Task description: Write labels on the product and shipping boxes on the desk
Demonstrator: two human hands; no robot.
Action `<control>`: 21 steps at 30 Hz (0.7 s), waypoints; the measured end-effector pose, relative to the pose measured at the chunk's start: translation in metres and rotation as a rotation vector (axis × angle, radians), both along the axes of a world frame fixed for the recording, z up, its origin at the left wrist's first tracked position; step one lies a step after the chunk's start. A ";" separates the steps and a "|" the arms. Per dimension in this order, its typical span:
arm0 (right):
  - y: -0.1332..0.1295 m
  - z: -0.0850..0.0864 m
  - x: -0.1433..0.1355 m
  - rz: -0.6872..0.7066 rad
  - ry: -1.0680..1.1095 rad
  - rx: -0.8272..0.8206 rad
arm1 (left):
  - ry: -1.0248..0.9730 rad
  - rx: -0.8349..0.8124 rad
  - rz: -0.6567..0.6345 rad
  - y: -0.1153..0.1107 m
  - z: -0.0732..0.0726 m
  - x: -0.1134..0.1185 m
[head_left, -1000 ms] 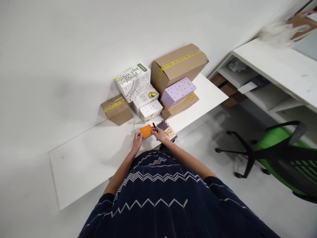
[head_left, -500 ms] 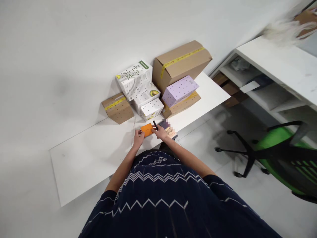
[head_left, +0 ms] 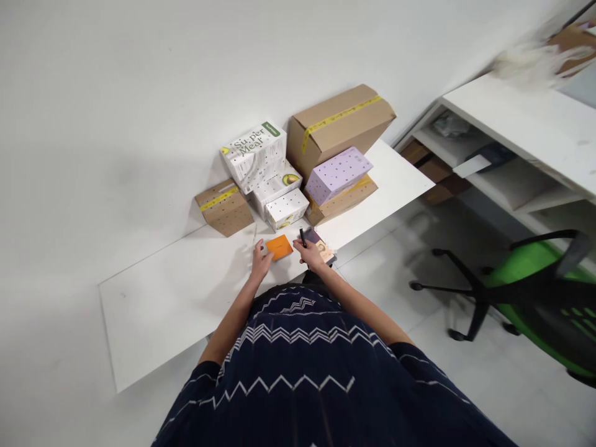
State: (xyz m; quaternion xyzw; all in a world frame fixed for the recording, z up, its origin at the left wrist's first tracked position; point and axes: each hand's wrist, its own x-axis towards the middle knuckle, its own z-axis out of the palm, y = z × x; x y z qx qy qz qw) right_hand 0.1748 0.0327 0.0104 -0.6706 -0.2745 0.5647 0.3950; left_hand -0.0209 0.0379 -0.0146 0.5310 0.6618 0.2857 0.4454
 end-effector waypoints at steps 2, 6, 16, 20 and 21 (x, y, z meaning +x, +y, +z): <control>0.001 0.005 0.005 -0.069 0.016 0.028 | -0.001 0.044 -0.066 0.002 0.002 0.000; 0.007 0.024 0.016 -0.214 0.127 0.083 | 0.070 0.129 -0.264 0.005 0.009 0.006; 0.000 0.055 0.019 -0.068 0.031 0.206 | 0.347 0.078 -0.523 0.017 0.022 0.007; -0.004 0.041 -0.001 -0.031 0.099 0.274 | 0.463 0.164 -0.502 0.003 0.032 0.008; -0.005 0.037 -0.006 -0.038 0.071 0.298 | 0.521 0.221 -0.467 -0.002 0.034 0.011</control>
